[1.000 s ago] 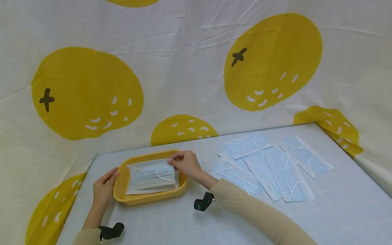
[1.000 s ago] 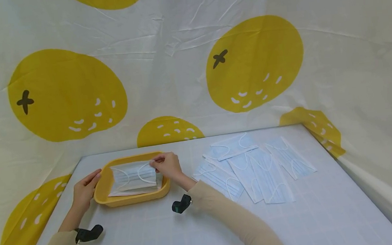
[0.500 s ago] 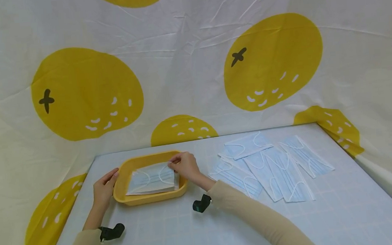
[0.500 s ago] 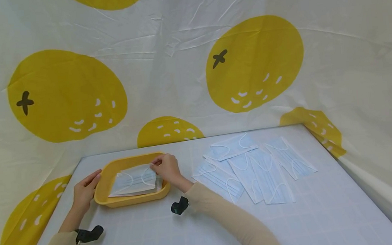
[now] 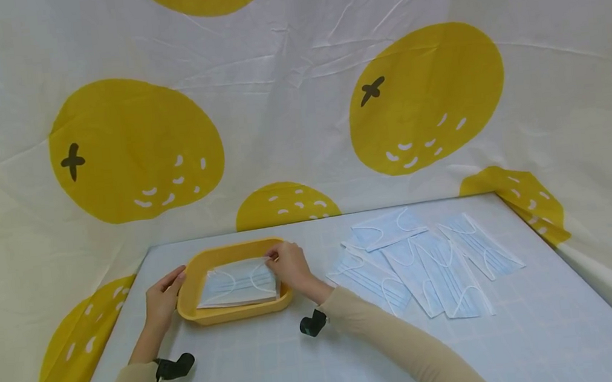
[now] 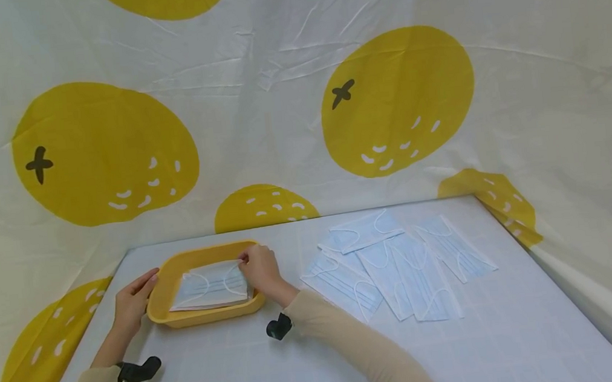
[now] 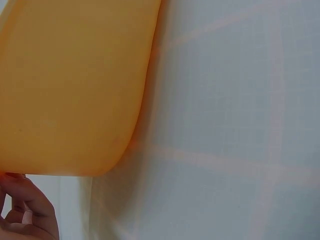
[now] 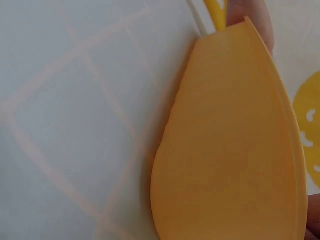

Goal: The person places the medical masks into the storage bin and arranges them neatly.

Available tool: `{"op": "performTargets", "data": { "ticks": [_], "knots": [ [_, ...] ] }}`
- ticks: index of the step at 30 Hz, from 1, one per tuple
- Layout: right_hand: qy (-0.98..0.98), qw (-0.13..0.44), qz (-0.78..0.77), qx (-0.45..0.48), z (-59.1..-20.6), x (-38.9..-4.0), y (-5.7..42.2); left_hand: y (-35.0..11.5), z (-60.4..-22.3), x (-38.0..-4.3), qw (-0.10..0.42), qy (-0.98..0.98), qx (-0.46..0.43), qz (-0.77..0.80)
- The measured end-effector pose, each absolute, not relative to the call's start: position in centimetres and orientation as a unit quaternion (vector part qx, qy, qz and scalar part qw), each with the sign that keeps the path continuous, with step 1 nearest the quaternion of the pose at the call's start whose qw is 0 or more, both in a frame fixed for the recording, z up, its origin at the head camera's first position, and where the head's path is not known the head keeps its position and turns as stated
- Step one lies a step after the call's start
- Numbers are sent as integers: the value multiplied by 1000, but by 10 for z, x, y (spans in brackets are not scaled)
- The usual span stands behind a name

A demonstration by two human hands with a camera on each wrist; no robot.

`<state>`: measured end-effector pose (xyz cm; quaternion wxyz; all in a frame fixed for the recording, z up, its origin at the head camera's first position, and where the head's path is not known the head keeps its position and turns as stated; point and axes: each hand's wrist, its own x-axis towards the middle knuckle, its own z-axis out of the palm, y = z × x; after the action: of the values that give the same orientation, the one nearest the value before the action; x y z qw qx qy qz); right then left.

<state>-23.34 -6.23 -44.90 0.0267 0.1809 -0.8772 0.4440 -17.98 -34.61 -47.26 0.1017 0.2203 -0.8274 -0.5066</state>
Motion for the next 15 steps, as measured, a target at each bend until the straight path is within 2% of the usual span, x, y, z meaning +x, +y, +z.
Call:
{"op": "performTargets", "data": {
  "ticks": [7,15],
  "knots": [
    [-889,71,397,215,-450,-230,-63,-344,-470,-178,101,-828,221,-505],
    [-882,72,407,229,-451,-230,-62,-346,-473,-180,96,-829,220,-506]
  ]
}}
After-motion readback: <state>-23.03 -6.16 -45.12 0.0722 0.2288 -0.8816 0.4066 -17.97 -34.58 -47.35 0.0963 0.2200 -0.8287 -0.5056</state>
